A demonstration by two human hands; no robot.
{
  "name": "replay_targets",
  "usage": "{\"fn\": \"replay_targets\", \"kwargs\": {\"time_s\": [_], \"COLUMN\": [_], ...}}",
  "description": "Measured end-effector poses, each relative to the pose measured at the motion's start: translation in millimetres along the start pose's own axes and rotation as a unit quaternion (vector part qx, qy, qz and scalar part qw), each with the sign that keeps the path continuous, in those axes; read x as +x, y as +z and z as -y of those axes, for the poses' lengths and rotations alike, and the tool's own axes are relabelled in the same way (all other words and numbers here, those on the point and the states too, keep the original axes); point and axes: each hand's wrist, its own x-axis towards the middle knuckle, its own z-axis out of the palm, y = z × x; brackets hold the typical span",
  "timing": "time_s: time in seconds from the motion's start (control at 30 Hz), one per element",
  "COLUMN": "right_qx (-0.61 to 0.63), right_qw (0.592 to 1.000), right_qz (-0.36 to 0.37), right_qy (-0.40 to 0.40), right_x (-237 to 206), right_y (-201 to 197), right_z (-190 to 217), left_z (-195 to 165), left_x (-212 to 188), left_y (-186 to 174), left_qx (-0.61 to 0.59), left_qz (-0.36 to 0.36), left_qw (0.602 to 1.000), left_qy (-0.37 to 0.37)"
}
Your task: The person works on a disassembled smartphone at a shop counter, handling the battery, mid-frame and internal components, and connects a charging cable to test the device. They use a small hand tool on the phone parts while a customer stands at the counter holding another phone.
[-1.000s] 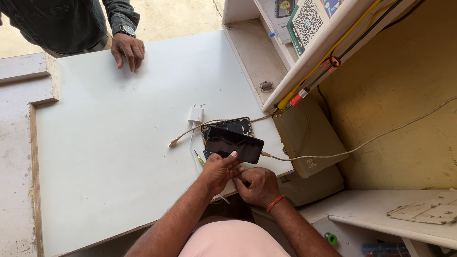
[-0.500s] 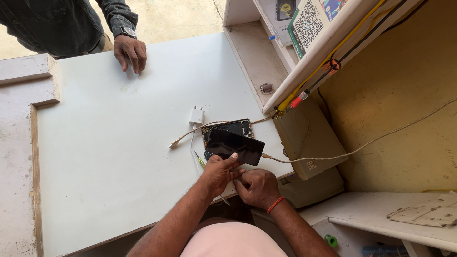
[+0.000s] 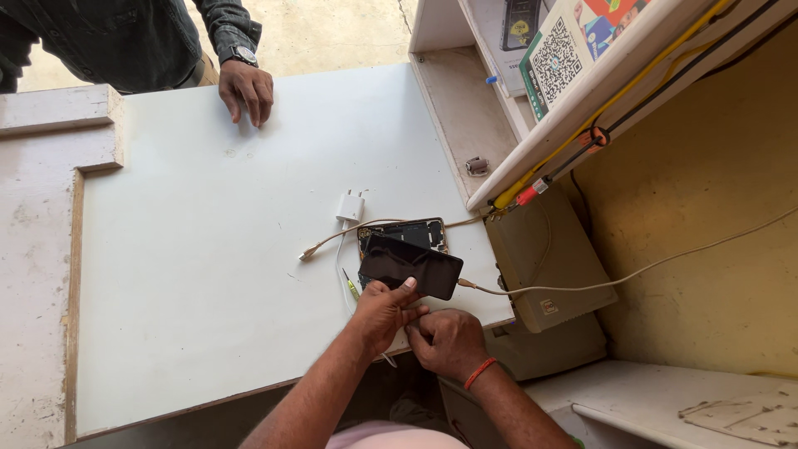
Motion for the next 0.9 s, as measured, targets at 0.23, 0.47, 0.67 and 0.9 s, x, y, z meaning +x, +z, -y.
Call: {"fn": "replay_targets", "kwargs": {"time_s": [0.23,0.47,0.67,0.9], "right_qx": [-0.040,-0.062,-0.058,-0.042], "right_qw": [0.998,0.987,0.987,0.996], "right_qz": [-0.046,-0.112,-0.112,-0.070], "right_qy": [-0.004,0.095,0.097,0.046], "right_x": [-7,-13,-13,-4], "right_y": [-4,-5,-2,-2], "right_z": [-6,-6,-8,-12], "left_z": [13,15,8,-5], "left_x": [3,4,-3,-4], "left_y": [11,26,31,23], "left_qx": [-0.007,0.009,0.011,0.012], "left_qz": [0.031,0.126,0.080,0.088], "left_qw": [0.999,0.992,0.996,0.996], "left_qy": [0.014,-0.025,-0.020,0.017]}}
